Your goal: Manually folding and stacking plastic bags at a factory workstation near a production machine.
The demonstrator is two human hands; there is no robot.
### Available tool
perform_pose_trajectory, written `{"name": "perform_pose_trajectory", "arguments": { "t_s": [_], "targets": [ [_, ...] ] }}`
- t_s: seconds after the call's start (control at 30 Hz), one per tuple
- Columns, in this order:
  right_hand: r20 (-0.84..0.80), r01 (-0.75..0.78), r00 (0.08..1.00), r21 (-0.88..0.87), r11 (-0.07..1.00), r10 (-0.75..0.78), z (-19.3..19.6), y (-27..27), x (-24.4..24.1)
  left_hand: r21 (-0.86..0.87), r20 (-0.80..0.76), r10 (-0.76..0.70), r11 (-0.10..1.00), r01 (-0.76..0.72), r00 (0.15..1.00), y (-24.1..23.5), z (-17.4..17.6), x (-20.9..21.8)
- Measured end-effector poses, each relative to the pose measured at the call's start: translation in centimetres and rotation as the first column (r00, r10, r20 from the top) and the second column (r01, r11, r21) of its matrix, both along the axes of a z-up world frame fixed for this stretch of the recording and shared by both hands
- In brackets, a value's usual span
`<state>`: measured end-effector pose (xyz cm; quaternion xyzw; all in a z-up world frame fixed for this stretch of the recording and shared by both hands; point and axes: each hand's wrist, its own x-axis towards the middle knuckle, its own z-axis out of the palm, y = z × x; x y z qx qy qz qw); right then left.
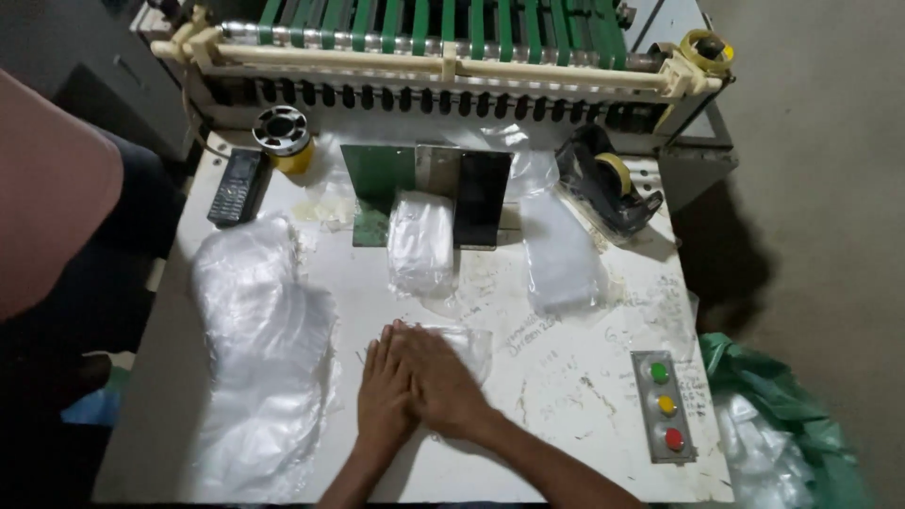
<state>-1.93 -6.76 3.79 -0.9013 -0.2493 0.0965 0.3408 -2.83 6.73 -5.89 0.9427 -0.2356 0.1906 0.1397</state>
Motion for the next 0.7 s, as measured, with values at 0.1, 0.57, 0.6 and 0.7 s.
{"name": "perform_pose_trajectory", "arguments": {
  "t_s": [0.1,0.57,0.6,0.7],
  "targets": [
    [-0.329,0.064,0.935,-0.204,0.977,-0.13,3.2,-4.5,-0.3,0.019,-0.07,0.108,0.994,-0.107,0.992,-0.4,-0.5,0.3],
    [-0.045,0.823,0.53,-0.216,0.526,-0.847,-2.7,-23.5,16.1,-0.532,0.233,0.245,0.842,-0.087,0.941,-0.4,4.2,0.6],
    [-0.194,0.843,0.504,-0.099,0.528,-0.842,-2.0,-22.8,15.2,-0.562,0.272,0.209,0.827,-0.021,0.939,-0.8,4.3,0.5],
    [-0.409,0.822,0.514,-0.015,0.569,-0.754,-0.1,-22.3,12.3,-0.769,0.09,0.021,0.637,0.056,0.996,-4.2,5.9,0.5]
  ]
}}
